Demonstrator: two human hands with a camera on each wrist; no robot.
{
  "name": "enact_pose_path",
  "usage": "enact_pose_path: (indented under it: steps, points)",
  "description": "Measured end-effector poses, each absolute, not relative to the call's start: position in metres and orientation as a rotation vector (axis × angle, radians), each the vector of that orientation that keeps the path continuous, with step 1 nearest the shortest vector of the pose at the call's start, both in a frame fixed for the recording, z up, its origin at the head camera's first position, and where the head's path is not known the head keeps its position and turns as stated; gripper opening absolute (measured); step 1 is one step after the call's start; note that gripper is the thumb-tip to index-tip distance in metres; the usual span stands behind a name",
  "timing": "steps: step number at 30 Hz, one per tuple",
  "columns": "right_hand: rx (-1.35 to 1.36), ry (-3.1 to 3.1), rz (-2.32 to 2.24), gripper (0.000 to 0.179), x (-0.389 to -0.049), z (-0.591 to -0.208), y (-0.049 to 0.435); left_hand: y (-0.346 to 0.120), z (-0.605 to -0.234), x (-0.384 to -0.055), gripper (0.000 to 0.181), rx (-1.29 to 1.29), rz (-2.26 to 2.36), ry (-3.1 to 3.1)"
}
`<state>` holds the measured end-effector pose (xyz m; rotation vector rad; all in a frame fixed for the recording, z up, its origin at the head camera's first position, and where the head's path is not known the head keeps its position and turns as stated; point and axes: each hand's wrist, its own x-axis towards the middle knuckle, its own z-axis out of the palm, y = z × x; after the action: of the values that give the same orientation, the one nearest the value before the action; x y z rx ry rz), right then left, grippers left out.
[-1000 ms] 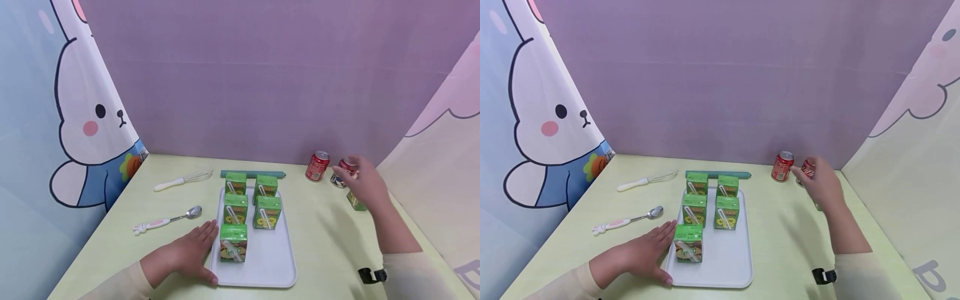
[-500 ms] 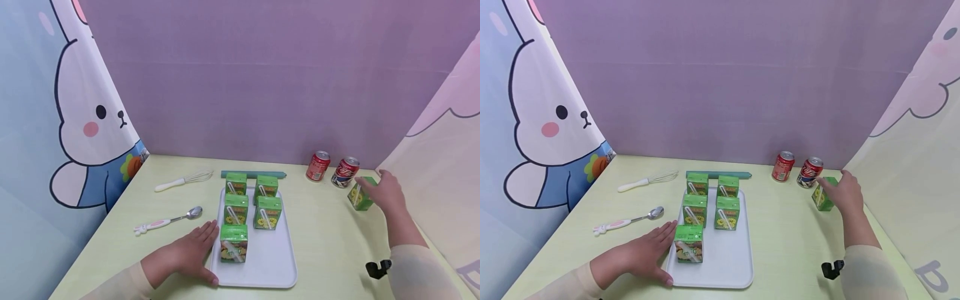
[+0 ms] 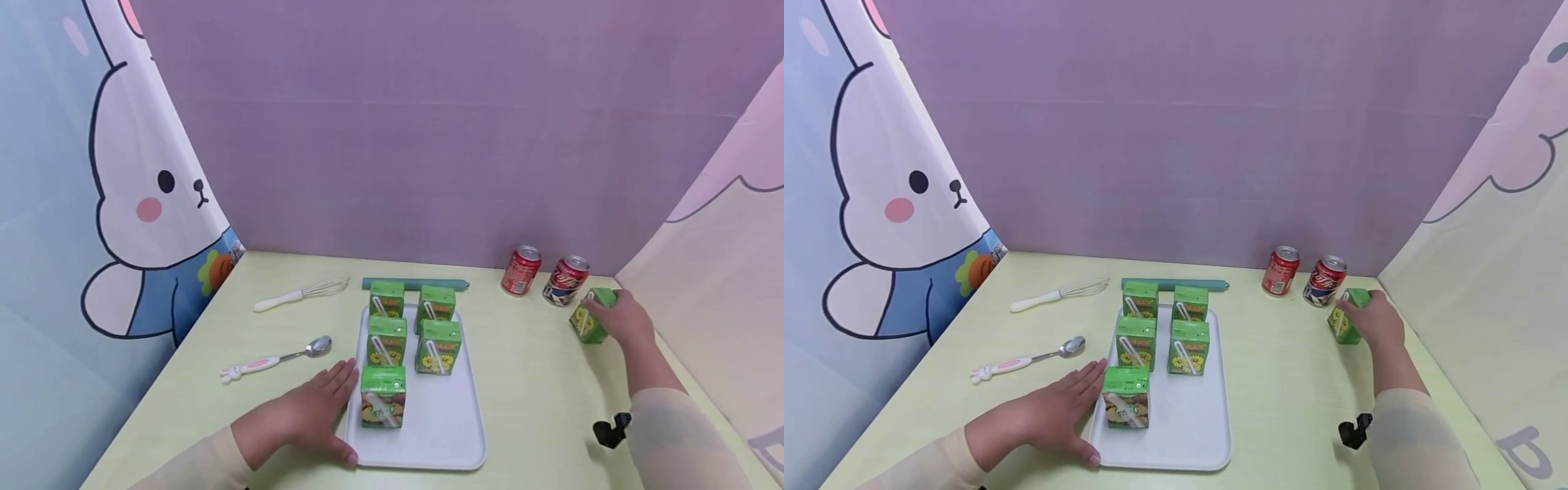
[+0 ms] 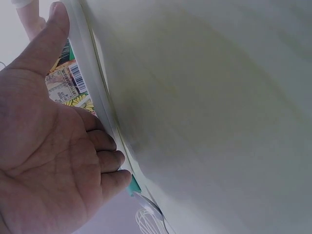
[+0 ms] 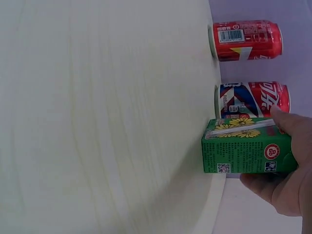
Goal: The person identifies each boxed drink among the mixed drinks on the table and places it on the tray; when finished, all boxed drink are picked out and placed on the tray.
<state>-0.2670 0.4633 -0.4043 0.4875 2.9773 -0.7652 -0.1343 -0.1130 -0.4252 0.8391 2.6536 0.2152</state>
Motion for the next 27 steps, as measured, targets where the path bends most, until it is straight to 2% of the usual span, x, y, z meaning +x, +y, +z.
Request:
enact_pose_path:
  steps: [3,17,27]
  points:
    - [0.484,2.986,-0.749,0.103,-0.268,-0.403,0.464,-0.113,-0.424,-0.134,0.131,0.837,0.218,2.653]
    - [0.413,3.063,-0.705,0.094,-0.265,-0.402,0.460,-0.112,-0.423,-0.132,0.132,0.833,0.233,2.649]
    - [0.219,3.174,-0.682,0.080,-0.257,-0.371,0.428,-0.112,-0.423,-0.132,0.133,0.836,0.227,2.652]
